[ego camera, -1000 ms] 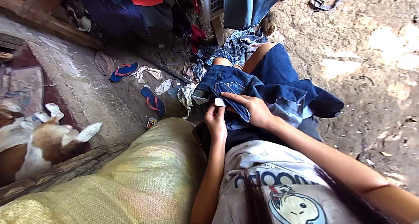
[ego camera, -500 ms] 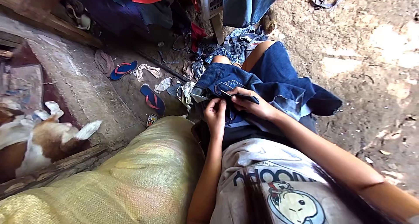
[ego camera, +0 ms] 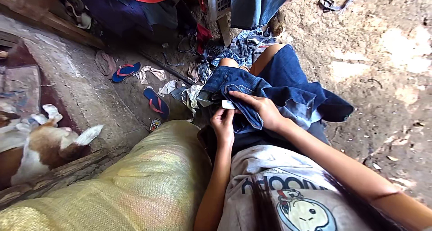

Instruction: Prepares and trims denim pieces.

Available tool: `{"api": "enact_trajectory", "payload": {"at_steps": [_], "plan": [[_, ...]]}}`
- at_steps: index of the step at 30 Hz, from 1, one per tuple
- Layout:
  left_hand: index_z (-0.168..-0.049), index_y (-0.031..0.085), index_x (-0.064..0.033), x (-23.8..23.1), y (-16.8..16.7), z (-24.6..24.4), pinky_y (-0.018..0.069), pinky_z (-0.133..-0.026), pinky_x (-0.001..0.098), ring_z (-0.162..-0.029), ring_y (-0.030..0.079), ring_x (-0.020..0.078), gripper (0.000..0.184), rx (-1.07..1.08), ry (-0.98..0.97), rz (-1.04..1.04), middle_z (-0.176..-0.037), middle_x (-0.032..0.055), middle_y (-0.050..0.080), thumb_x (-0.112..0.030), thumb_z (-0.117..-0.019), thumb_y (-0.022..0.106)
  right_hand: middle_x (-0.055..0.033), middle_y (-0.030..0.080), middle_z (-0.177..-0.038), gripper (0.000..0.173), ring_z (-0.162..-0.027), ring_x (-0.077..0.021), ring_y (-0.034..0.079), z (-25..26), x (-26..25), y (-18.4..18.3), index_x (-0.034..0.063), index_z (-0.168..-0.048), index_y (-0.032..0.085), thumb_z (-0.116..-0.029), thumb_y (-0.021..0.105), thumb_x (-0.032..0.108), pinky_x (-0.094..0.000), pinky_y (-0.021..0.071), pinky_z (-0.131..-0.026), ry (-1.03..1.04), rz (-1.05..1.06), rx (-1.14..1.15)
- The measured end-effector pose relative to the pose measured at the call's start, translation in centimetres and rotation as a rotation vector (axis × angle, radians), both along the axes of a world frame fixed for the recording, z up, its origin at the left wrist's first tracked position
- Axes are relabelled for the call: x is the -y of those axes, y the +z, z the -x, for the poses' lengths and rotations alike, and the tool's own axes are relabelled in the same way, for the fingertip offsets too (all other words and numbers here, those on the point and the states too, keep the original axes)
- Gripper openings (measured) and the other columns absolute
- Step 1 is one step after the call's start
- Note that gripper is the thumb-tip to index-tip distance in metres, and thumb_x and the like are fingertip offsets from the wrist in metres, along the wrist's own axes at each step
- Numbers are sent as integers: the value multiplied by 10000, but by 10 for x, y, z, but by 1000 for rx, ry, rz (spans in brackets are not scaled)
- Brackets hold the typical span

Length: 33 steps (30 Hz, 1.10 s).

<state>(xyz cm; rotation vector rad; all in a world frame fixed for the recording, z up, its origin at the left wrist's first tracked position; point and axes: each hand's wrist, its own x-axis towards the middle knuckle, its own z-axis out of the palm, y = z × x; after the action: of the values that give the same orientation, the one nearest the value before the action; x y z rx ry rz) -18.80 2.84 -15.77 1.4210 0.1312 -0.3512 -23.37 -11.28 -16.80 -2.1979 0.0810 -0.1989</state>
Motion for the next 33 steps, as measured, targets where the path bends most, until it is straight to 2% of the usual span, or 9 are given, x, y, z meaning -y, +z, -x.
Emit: {"api": "enact_trajectory", "payload": {"at_steps": [5, 7, 9, 13, 17, 21, 24, 27, 33], "plan": [[-905, 725, -15, -1, -4, 3, 576, -794, 249, -810, 678, 42, 147, 2, -47, 10, -833, -9, 721, 61, -906, 599, -127, 735, -1063, 446, -884, -289, 722, 9, 2, -8, 185, -1414, 632, -974, 634, 256, -528, 568, -736, -20, -96, 10], [-931, 727, -3, -1, -6, 5, 571, -802, 240, -827, 674, 28, 128, 50, -89, -33, -851, -11, 722, 54, -905, 616, -94, 740, -1116, 372, -943, -197, 717, 8, 3, -8, 109, -1347, 670, -997, 597, 215, -438, 579, -820, -23, -244, -5], [-987, 735, 26, -3, -9, 6, 569, -827, 238, -863, 675, 28, 132, 86, -123, -52, -907, 6, 732, 44, -908, 631, 0, 678, -914, 284, -732, -30, 607, 3, 4, -4, 56, -1250, 668, -1032, 524, 168, -221, 526, -676, -42, -522, -62], [-965, 729, 16, -8, -11, 3, 563, -803, 219, -837, 665, 14, 116, 106, -143, -63, -881, -9, 722, 29, -911, 627, 95, 507, -615, 174, -471, 19, 401, -2, 8, 5, 177, -1089, 626, -1041, 491, 275, -143, 319, -431, -22, -998, -279], [-996, 693, -8, -9, 3, -9, 556, -742, 202, -774, 639, -3, 101, 153, -223, -187, -838, -39, 681, -56, -913, 661, 88, 536, -675, 214, -550, 19, 466, 0, 8, 5, 115, -1166, 645, -1041, 491, 194, -145, 392, -511, 26, -840, -153], [-1002, 705, 10, -6, 14, -18, 574, -730, 211, -743, 657, 7, 87, 207, -204, -243, -842, -8, 707, -21, -921, 695, 15, 674, -961, 285, -703, 30, 565, 3, 5, 7, 39, -1271, 632, -1016, 545, 132, -154, 492, -645, 47, -598, -42], [-1016, 716, 5, -6, 14, -20, 568, -743, 207, -759, 653, 3, 109, 201, -189, -202, -858, -14, 711, 13, -918, 669, -38, 713, -1148, 402, -947, -80, 681, 3, 8, 2, 103, -1379, 600, -1003, 588, 244, -320, 571, -829, 75, -369, 13], [-1030, 716, 4, -7, 16, -18, 567, -791, 205, -811, 655, -11, 160, 185, -159, -110, -898, -43, 712, 58, -903, 634, -112, 731, -1135, 505, -946, -234, 719, 4, 9, 0, 107, -1433, 581, -953, 657, 244, -479, 579, -807, 65, -224, 70], [-1022, 723, -14, -3, 18, -10, 564, -792, 209, -809, 658, -5, 153, 139, -102, -39, -880, -53, 713, 40, -915, 628, -127, 736, -1105, 495, -917, -268, 723, 6, 6, -1, 129, -1428, 610, -942, 658, 216, -495, 576, -761, 12, -110, 135]]}}
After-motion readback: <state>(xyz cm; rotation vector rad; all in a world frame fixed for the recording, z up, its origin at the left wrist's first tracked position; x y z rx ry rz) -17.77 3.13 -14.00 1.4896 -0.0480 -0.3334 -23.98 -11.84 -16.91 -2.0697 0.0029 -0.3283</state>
